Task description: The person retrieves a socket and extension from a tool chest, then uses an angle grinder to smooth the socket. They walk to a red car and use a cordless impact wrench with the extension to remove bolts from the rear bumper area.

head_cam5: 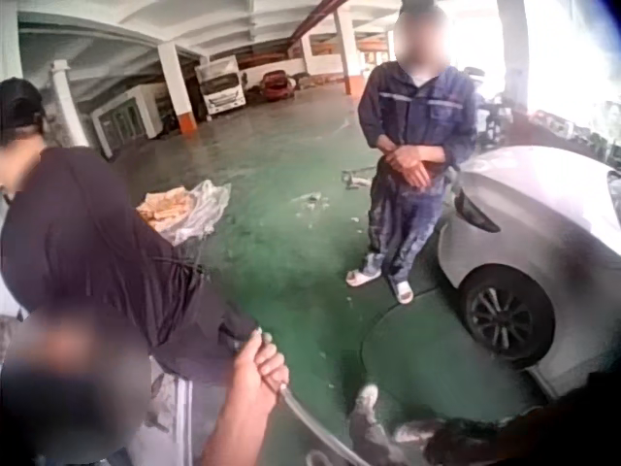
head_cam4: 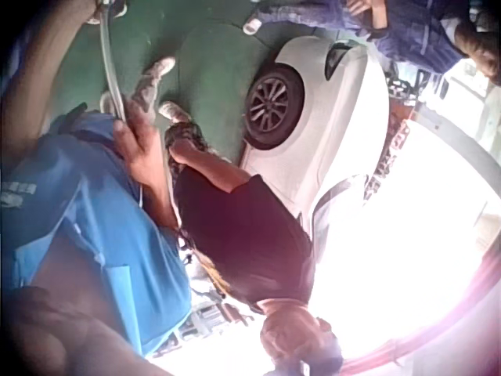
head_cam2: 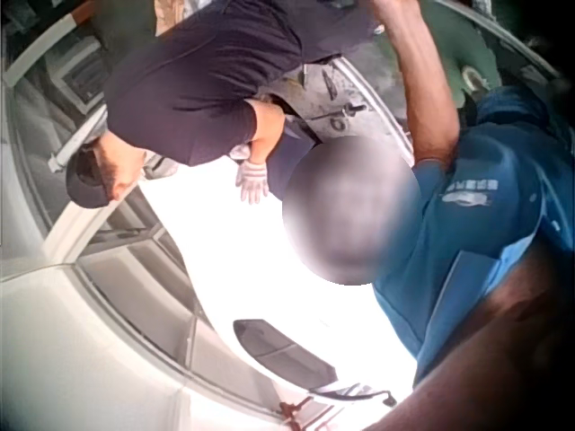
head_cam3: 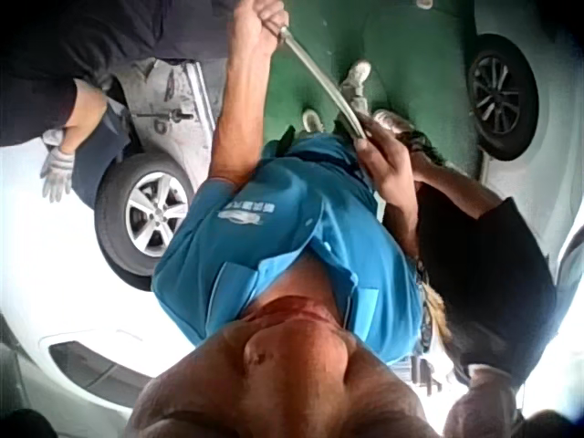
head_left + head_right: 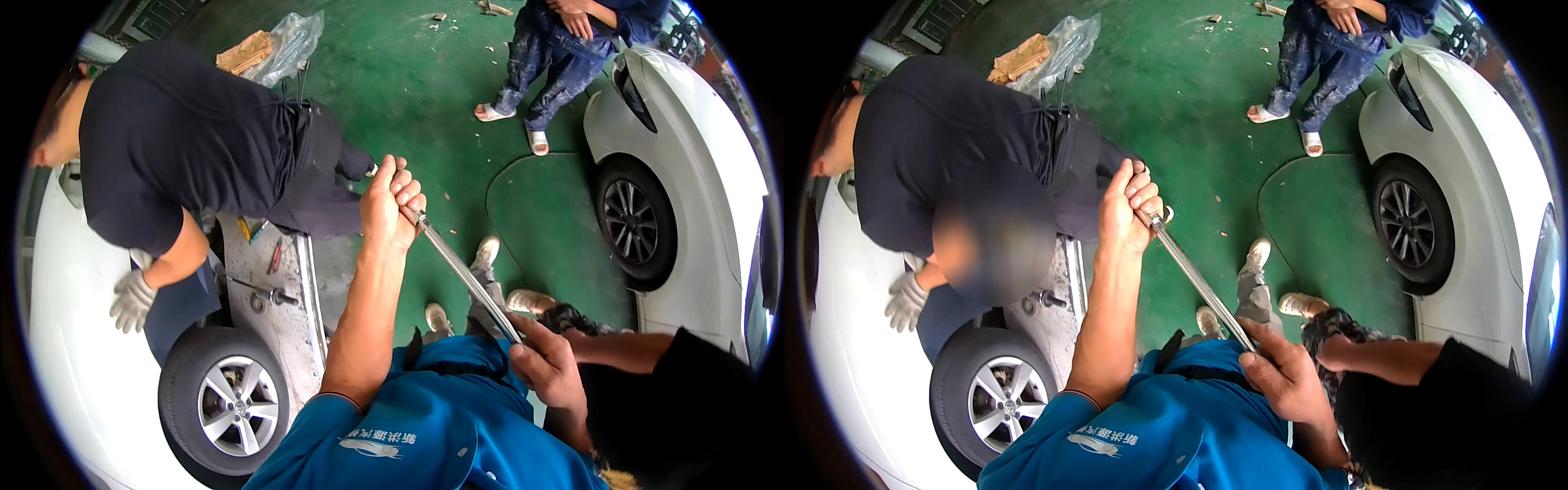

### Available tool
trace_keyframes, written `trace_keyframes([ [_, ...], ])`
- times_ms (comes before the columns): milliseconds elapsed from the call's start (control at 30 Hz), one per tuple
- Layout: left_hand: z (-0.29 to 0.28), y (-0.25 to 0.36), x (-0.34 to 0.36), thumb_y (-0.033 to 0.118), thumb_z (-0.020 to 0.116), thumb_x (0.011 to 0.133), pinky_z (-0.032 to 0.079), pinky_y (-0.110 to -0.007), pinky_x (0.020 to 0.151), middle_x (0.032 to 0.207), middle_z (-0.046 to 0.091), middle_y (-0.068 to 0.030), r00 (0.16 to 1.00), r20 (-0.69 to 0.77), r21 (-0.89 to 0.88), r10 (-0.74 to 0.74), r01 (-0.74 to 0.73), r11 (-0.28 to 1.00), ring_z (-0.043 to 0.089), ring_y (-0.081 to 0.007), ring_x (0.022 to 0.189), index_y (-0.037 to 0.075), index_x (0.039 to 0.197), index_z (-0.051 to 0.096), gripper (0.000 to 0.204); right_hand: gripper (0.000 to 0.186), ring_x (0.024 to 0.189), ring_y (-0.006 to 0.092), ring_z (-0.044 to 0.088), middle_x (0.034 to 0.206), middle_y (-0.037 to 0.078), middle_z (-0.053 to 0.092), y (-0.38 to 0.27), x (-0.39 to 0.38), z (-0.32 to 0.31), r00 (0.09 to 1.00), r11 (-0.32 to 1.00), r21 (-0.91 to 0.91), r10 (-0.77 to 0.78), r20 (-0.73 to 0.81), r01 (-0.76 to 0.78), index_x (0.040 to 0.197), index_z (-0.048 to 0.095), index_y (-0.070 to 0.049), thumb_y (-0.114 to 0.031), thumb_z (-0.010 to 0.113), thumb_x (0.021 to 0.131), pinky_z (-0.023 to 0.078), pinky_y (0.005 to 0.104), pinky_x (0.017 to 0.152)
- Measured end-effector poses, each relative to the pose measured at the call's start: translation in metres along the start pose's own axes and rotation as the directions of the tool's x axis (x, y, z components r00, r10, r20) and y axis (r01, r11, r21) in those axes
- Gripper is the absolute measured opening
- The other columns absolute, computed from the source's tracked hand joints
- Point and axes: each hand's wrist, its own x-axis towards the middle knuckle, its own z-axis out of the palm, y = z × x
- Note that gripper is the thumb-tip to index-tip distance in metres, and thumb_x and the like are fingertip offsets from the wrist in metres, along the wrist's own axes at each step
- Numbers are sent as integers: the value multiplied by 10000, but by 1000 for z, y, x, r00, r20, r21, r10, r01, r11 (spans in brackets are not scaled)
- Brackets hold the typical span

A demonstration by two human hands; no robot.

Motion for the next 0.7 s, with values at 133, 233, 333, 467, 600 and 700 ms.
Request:
trace_keyframes([
  [133, 32, 24, 85, 304, 490, 1047, 380, -221, 476, 617, 376, 52, 978, 131, -87, -160, 172, 981, 382, -63, 513, 60, 954, 550, 268, 646, 614, 72, 452, 730, 6, 535, -32, 79, -49, 992, 979, 201, -39, 118, 14, 1437, 404, 81, -188, 688, 923, 350, 226, 546],
  [233, 58, 36, 149, 335, 501, 1042, 422, -236, 528, 659, 389, 40, 974, 150, -173, -169, 194, 966, 404, -80, 564, 53, 956, 554, 299, 854, 722, 126, 591, 860, 107, 653, -63, 135, -90, 937, 965, 155, -246, 250, 212, 1470, 360, 67, -241, 811, 813, 468, 250, 654],
  [333, 81, 43, 195, 349, 495, 1042, 473, -252, 580, 691, 399, 22, 963, 149, -320, -226, 263, 910, 430, -99, 610, 36, 956, 549, 329, 845, 658, 155, 642, 855, 142, 690, -112, 182, -120, 877, 932, 112, -361, 317, 344, 1411, 452, 61, -337, 842, 775, 518, 267, 626],
  [467, 125, 44, 252, 340, 488, 1045, 495, -245, 613, 696, 410, 17, 976, 64, -422, -206, 213, 881, 433, -98, 621, 32, 955, 540, 325, 827, 614, 166, 648, 805, 142, 688, -182, 239, -153, 857, 916, 109, -399, 326, 386, 1328, 547, 59, -465, 829, 753, 524, 271, 596],
  [600, 143, 60, 304, 342, 487, 1046, 487, -237, 600, 695, 400, 21, 995, -60, -403, -83, 52, 914, 417, -94, 605, 47, 943, 522, 314, 854, 613, 169, 649, 775, 137, 675, -231, 294, -166, 876, 918, 36, -389, 284, 396, 1305, 564, 64, -541, 796, 749, 518, 266, 589],
  [700, 137, 74, 347, 348, 489, 1045, 458, -228, 564, 689, 369, 26, 999, -34, -406, -15, 0, 914, 391, -89, 585, 63, 923, 503, 310, 746, 601, 174, 646, 734, 127, 664, -258, 343, -167, 871, 897, -47, -412, 268, 439, 1258, 598, 68, -484, 777, 789, 508, 272, 581],
])
